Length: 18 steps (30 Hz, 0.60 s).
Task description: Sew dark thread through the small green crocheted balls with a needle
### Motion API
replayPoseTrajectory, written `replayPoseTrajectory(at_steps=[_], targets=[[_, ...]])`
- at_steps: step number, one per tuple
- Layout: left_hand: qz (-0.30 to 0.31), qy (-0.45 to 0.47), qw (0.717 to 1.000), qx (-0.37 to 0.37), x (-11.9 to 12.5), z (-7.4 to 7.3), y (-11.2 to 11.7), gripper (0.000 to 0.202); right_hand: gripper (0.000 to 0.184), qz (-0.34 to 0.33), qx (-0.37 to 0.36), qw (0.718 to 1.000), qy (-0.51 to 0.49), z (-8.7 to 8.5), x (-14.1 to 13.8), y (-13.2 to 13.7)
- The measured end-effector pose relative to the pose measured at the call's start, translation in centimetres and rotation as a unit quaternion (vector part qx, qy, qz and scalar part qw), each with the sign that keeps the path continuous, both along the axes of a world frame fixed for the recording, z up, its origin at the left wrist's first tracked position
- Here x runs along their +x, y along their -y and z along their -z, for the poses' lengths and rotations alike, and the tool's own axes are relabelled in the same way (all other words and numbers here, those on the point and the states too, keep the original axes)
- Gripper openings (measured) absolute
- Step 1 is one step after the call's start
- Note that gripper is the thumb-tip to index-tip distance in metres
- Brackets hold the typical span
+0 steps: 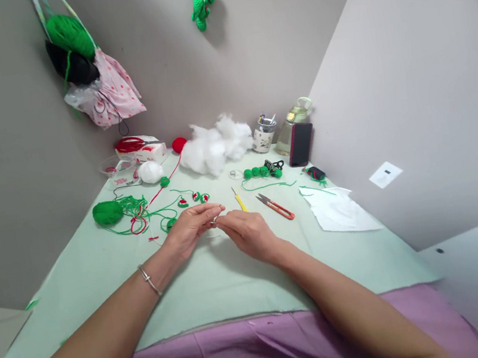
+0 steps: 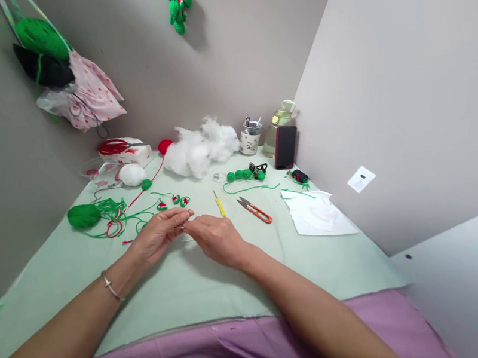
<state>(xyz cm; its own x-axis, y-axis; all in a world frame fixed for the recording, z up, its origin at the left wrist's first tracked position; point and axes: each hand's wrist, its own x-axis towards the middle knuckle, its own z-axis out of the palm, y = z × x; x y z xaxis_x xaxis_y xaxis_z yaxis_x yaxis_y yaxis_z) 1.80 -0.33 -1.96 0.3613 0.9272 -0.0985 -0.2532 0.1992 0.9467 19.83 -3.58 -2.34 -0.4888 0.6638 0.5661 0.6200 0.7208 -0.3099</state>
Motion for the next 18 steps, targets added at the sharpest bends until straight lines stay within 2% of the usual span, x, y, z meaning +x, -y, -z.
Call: replayPoseTrajectory(at_steps=[2,4,7,11,18], targets=[[-0.017,-0.082,0.993,0.079,0.3,0.2,0.3,0.019,0.029,-0.004,-0.027,0.999,-0.040,-0.4,0.2,0.0],[-0.029,-0.143,0.974,0.176,0.4,0.4,0.4,0.018,0.025,0.007,-0.090,0.992,-0.093,-1.1,0.5,-0.1],[-0.032,-0.181,0.945,0.270,0.3,0.6,0.5,0.015,0.024,0.032,-0.195,0.967,-0.160,-1.9,0.8,-0.3],[-0.064,-0.196,0.940,0.272,0.3,0.6,0.3,0.014,0.024,0.036,-0.273,0.939,-0.207,-2.1,0.6,-0.5],[-0.076,-0.171,0.959,0.211,0.4,-0.1,0.3,0.029,0.026,0.036,-0.318,0.917,-0.238,-2.5,0.5,-0.4]])
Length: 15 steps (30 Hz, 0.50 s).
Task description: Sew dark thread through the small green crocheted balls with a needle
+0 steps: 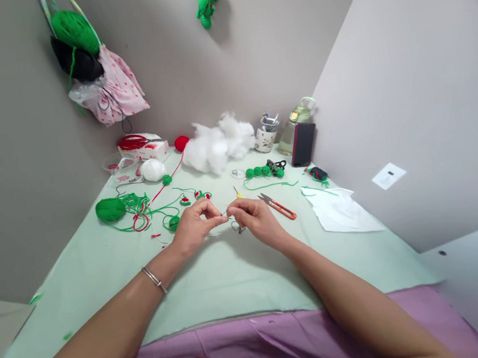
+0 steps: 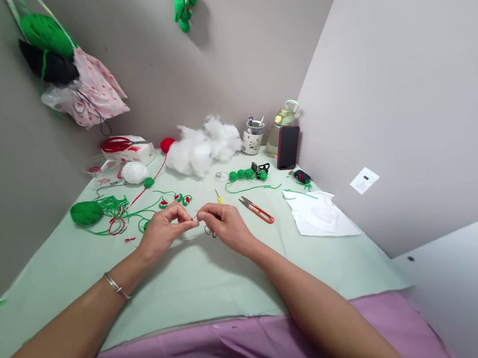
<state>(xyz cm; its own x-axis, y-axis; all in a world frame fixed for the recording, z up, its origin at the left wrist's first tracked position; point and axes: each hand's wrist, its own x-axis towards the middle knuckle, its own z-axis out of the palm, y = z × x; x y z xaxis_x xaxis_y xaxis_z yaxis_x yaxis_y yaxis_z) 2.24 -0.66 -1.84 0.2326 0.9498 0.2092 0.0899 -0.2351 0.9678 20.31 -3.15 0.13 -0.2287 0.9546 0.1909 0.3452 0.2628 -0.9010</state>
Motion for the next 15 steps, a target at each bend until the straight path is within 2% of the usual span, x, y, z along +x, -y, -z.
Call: replayPoseTrajectory(at_steps=[7,15], targets=[[0.054,0.117,0.986,-0.102,0.1,-0.5,0.3,0.033,0.030,-0.004,-0.010,1.000,0.001,-0.3,0.1,0.0],[-0.013,0.179,0.980,-0.089,-1.3,-1.4,-0.7,0.033,0.027,0.001,-0.006,1.000,-0.008,-0.6,0.3,-0.1]])
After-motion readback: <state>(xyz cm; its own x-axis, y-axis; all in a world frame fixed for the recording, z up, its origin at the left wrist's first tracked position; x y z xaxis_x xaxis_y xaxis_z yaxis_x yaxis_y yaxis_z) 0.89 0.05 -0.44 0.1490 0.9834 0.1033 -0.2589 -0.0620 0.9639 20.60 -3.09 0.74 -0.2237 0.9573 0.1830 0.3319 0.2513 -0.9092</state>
